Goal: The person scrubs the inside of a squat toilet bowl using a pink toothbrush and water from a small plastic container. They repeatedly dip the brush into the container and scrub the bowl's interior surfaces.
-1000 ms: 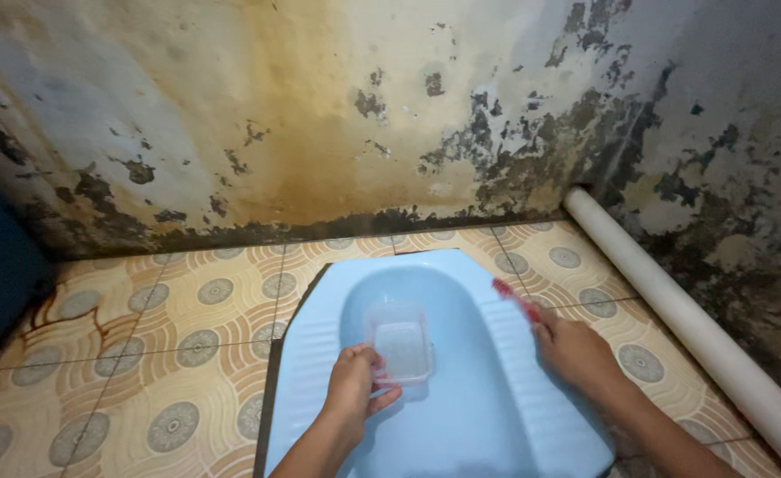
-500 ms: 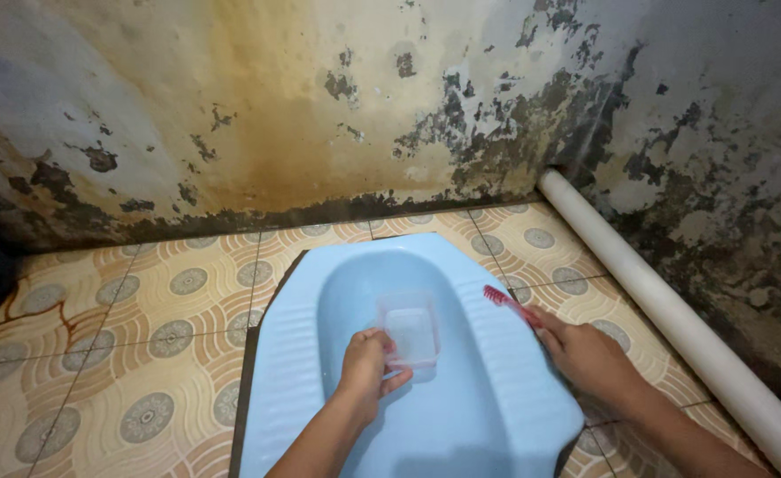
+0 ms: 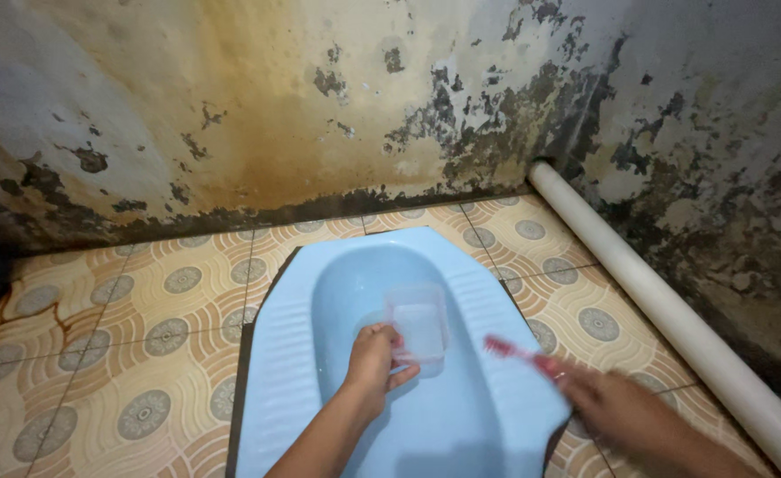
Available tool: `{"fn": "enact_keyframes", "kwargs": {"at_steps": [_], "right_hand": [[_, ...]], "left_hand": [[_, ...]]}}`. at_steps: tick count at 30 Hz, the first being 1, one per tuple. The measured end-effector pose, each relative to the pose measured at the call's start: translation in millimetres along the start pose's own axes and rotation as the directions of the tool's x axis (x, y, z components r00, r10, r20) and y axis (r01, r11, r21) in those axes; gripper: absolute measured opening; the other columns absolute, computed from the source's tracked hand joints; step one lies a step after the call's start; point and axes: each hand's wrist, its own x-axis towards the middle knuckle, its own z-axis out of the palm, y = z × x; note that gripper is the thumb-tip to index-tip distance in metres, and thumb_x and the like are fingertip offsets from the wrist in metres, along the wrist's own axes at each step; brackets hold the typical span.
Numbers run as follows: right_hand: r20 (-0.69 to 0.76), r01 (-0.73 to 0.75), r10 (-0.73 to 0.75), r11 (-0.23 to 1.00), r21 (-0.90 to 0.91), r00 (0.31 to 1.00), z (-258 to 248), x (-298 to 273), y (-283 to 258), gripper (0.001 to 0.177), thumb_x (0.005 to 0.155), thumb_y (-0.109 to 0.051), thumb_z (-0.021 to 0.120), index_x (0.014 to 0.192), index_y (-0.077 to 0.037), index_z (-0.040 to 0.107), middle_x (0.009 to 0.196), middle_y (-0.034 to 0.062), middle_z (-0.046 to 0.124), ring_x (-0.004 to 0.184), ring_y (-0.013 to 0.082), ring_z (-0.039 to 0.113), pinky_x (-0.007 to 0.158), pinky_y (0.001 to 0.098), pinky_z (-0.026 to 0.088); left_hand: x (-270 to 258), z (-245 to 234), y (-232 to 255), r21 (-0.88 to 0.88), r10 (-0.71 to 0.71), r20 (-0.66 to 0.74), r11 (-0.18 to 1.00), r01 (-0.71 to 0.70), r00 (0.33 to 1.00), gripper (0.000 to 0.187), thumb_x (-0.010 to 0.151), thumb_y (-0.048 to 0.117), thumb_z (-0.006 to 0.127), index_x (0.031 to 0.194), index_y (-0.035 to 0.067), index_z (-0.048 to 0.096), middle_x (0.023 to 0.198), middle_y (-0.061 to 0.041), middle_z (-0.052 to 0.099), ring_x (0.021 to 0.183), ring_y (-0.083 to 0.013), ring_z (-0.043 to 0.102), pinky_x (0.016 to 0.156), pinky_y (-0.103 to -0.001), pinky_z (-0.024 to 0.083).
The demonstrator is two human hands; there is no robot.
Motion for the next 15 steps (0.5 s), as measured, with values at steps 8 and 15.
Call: {"fn": "enact_keyframes", "kwargs": {"at_steps": [8,15], "right_hand": [[0.104,0.223,-0.204,0.947,-0.233,0.973,-15.2,1.4,25.3,0.051,0.098,-0.046,0.051,0.148,-0.043,0.056,0.061,-0.0045,0.06,0.054,0.0095,0.061,0.058,0.0299,0.054],[0.156,0.113,-0.086,0.978,-0.174,0.984,-10.3,-5.8,35.4,0.039,0.1,-0.049,0.054,0.137,-0.044,0.064,0.06,-0.0013,0.056,0.055,0.0143,0.052,0.057,0.0332,0.048]], "left_hand": [[-1.1,17.2,-6.0,0.017,-0.008,0.051,1.0,0.007,0.999,0.022,0.087,0.014,0.052,0.109,0.01,0.054,0.105,-0.008,0.058,0.09,-0.0214,0.062,0.08,-0.044,0.065],[-1.8,28.5,-7.5,0.003,-0.004,0.083,1.0,0.004,0.997,0.022,0.086,0.012,0.053,0.108,0.013,0.056,0.101,-0.005,0.058,0.087,-0.0196,0.061,0.08,-0.043,0.064]]}}
